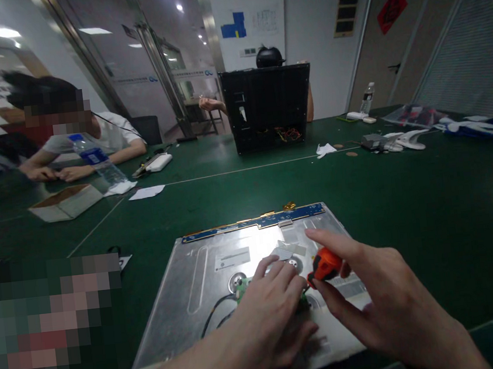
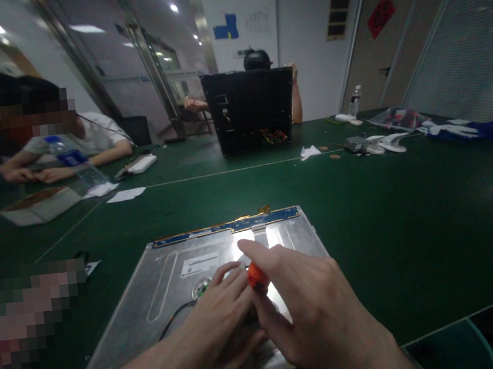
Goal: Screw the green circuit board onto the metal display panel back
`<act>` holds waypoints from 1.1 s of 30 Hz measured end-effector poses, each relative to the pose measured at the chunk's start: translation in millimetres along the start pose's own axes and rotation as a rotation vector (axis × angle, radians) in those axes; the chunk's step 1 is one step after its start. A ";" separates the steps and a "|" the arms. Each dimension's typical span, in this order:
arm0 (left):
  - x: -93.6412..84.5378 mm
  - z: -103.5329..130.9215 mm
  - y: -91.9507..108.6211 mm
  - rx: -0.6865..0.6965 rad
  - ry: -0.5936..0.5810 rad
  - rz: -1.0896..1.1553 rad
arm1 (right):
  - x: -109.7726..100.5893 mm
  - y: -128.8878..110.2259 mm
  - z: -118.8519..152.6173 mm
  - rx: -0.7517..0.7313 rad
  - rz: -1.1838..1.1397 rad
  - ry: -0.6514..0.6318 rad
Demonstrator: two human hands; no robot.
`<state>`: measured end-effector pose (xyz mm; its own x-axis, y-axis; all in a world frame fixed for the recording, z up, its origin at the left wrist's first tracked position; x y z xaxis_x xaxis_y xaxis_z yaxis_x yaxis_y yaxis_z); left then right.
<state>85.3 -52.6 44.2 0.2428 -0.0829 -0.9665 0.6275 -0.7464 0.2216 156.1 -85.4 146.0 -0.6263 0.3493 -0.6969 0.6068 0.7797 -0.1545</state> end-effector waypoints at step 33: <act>2.9 33.9 -145.6 -0.347 -0.188 0.679 | 100.5 24.1 -72.8 -0.012 -0.370 -0.023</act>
<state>-30.4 33.5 4.8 0.5457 -0.5807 -0.6041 0.5895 -0.2463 0.7693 72.1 6.3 123.3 -0.7911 0.0313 -0.6109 0.3355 0.8573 -0.3905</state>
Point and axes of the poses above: each hand's wrist, its own z-axis away from the middle knuckle, its own x-axis out of the palm, y = z × x, the point moved 10 cm from there along -z, towards the middle knuckle, and after that the axes turned 14 degrees about -x, right-handed, at the moved point
